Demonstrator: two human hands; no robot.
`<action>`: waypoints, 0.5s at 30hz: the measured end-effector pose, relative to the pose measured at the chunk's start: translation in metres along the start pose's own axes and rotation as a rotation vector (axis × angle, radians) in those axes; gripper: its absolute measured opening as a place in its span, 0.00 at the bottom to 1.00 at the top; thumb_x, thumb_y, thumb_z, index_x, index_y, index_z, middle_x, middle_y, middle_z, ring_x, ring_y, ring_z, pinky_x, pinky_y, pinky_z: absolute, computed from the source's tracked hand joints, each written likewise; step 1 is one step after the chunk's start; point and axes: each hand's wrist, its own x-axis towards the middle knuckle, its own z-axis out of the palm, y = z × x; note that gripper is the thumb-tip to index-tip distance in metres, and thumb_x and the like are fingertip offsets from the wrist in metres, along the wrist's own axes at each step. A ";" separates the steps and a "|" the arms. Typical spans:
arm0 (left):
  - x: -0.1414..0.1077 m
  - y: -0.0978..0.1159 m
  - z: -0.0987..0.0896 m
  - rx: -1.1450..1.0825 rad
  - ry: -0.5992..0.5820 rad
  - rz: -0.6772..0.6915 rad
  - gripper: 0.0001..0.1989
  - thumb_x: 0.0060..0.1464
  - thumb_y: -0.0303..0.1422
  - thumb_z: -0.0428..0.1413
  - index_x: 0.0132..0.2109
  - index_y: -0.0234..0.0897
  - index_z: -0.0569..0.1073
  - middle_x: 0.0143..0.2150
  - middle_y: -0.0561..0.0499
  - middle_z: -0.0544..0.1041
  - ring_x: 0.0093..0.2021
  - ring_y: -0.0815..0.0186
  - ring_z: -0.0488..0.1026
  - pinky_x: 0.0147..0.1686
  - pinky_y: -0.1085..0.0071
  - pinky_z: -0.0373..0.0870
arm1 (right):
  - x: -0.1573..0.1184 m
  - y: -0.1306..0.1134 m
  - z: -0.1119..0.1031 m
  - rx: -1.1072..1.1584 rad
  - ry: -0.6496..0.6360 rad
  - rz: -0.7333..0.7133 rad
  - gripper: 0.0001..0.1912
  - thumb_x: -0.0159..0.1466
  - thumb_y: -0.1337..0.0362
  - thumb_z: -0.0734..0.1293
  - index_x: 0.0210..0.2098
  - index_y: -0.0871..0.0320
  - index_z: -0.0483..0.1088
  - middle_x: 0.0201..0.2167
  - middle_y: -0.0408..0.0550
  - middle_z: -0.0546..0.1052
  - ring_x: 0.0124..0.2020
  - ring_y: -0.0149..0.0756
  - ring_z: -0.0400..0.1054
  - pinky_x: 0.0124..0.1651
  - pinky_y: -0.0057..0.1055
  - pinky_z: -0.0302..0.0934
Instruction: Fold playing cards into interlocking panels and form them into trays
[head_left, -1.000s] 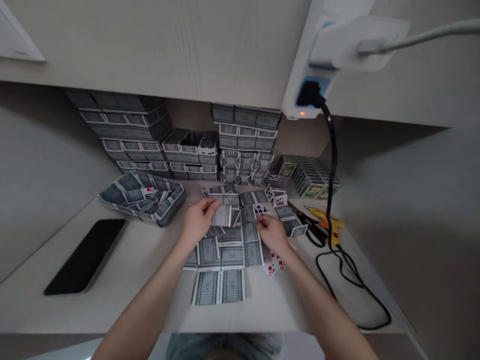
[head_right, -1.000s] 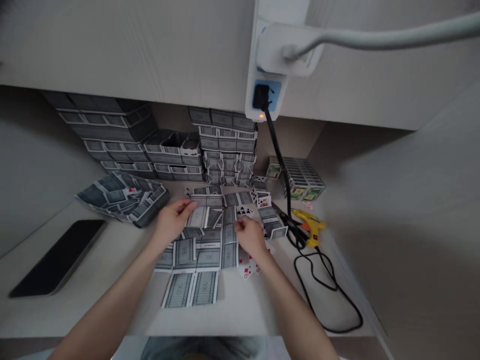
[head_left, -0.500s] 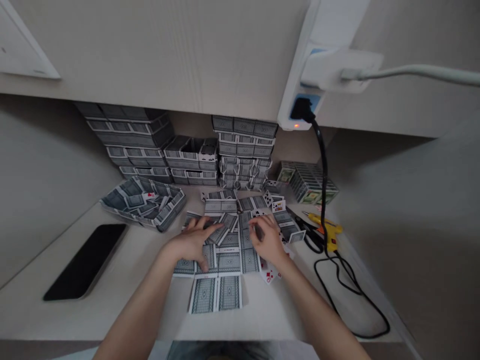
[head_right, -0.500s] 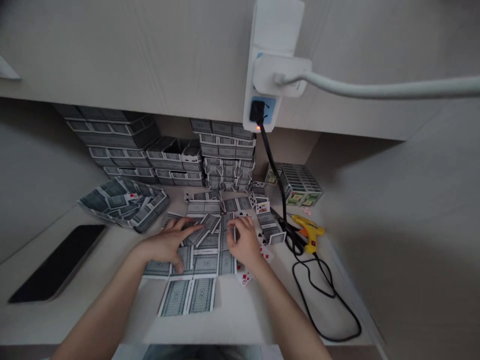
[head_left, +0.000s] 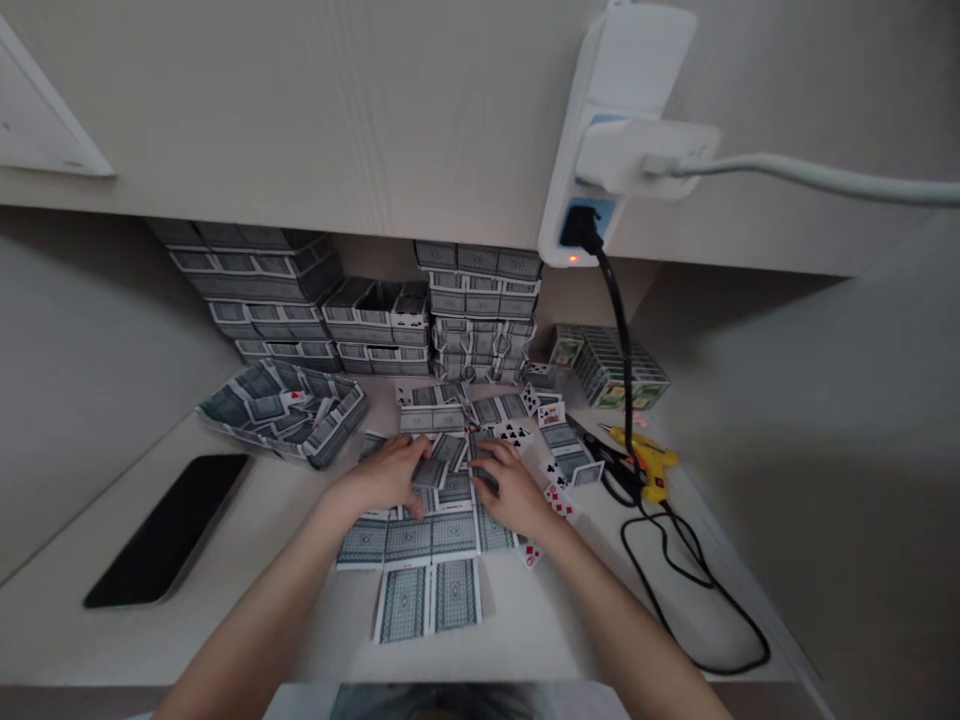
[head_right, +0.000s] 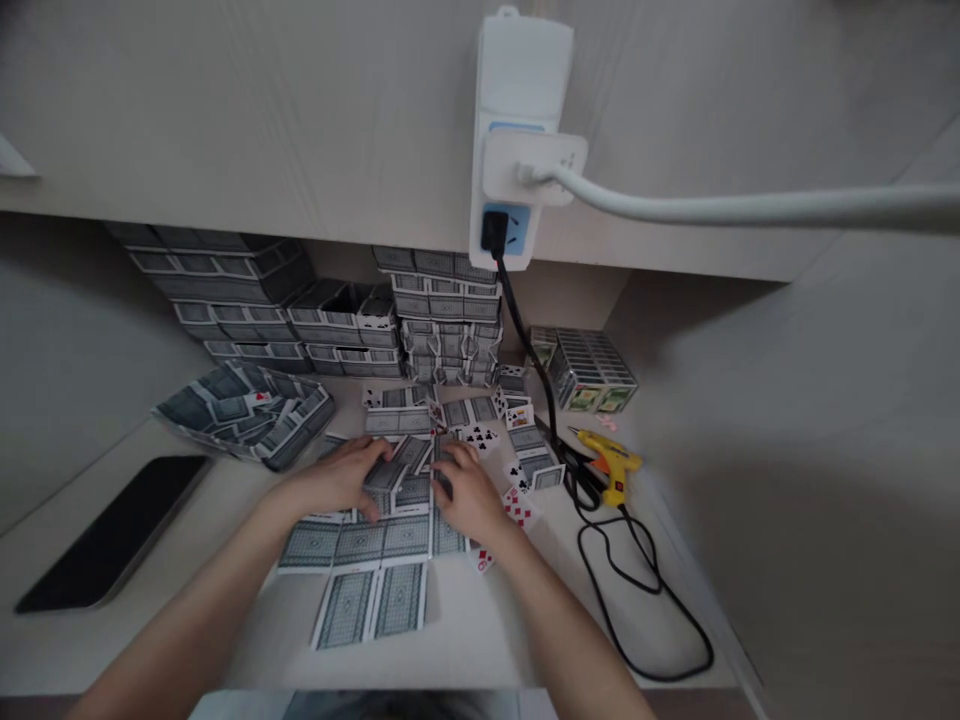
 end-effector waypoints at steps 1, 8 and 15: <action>-0.001 0.001 -0.001 0.001 0.009 0.006 0.30 0.28 0.39 0.61 0.43 0.40 0.62 0.42 0.48 0.65 0.47 0.56 0.63 0.42 0.68 0.61 | 0.000 -0.001 -0.001 -0.002 -0.002 0.000 0.12 0.55 0.70 0.62 0.39 0.59 0.68 0.46 0.52 0.64 0.53 0.38 0.51 0.54 0.38 0.51; -0.004 0.013 -0.006 0.084 -0.048 0.138 0.44 0.33 0.38 0.57 0.58 0.46 0.47 0.59 0.45 0.49 0.55 0.52 0.56 0.48 0.64 0.59 | 0.000 -0.002 0.000 0.011 -0.012 -0.015 0.12 0.55 0.71 0.61 0.39 0.57 0.68 0.44 0.52 0.66 0.52 0.40 0.53 0.53 0.41 0.52; 0.016 0.023 -0.008 0.138 -0.173 0.206 0.48 0.25 0.35 0.60 0.57 0.44 0.51 0.58 0.43 0.51 0.50 0.51 0.62 0.44 0.64 0.61 | 0.001 0.000 0.002 0.048 0.036 -0.031 0.10 0.55 0.72 0.60 0.35 0.57 0.69 0.38 0.50 0.70 0.49 0.39 0.57 0.50 0.40 0.55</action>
